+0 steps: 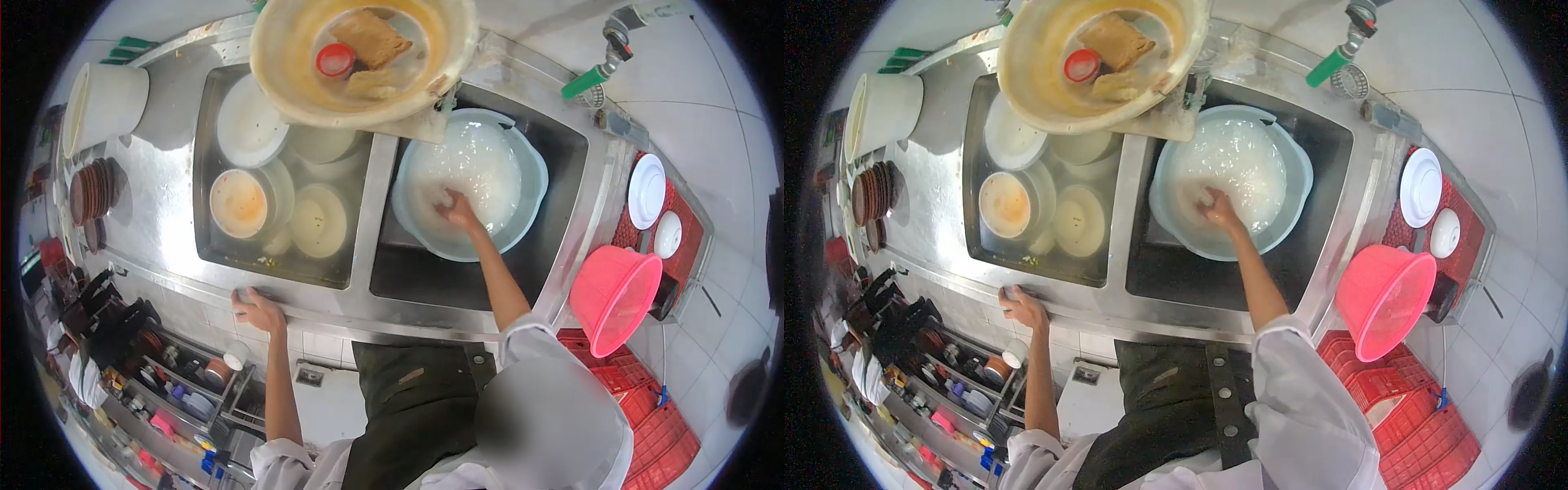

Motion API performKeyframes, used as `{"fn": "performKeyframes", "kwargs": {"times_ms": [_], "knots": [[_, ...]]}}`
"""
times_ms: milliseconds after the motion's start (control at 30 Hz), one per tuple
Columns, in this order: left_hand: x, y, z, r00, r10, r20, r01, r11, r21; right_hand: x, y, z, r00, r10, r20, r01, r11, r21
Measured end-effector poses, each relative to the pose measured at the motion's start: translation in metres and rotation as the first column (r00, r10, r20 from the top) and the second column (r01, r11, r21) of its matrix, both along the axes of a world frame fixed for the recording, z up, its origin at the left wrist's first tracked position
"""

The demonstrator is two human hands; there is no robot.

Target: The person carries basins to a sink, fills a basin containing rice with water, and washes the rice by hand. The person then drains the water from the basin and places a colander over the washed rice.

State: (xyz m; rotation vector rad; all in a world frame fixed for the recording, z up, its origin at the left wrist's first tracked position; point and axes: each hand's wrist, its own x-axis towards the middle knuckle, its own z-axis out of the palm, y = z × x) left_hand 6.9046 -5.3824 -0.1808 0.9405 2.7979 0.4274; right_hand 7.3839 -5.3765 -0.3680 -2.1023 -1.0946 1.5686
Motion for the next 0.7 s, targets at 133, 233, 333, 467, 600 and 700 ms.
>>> {"fn": "performKeyframes", "kwargs": {"times_ms": [133,233,333,467,600,700], "knots": [[-0.004,-0.001,-0.004,1.000,0.018,-0.001,-0.018,1.000,0.008,0.037,-0.059,0.011,0.984,0.173,0.039,-0.177,0.950,0.259],[-0.007,-0.003,-0.008,1.000,0.027,0.005,-0.027,0.999,0.027,0.052,-0.079,0.012,0.851,0.293,0.436,-0.405,0.895,0.188],[-0.004,-0.001,-0.004,1.000,0.023,0.019,-0.024,1.000,0.015,0.054,-0.079,-0.031,0.763,0.471,0.444,-0.549,0.834,0.058],[-0.002,0.001,0.000,0.999,0.014,0.043,-0.014,1.000,0.002,0.084,-0.136,-0.210,0.184,0.859,0.477,-0.927,0.313,-0.207],[-0.002,0.003,-0.001,0.999,0.037,0.010,-0.037,0.999,-0.002,0.052,-0.098,-0.181,0.331,0.885,0.328,-0.841,0.434,-0.323],[0.002,0.003,0.002,0.998,0.042,0.038,-0.042,0.999,-0.005,0.048,-0.061,-0.179,0.424,0.846,0.323,-0.799,0.517,-0.306]]}}
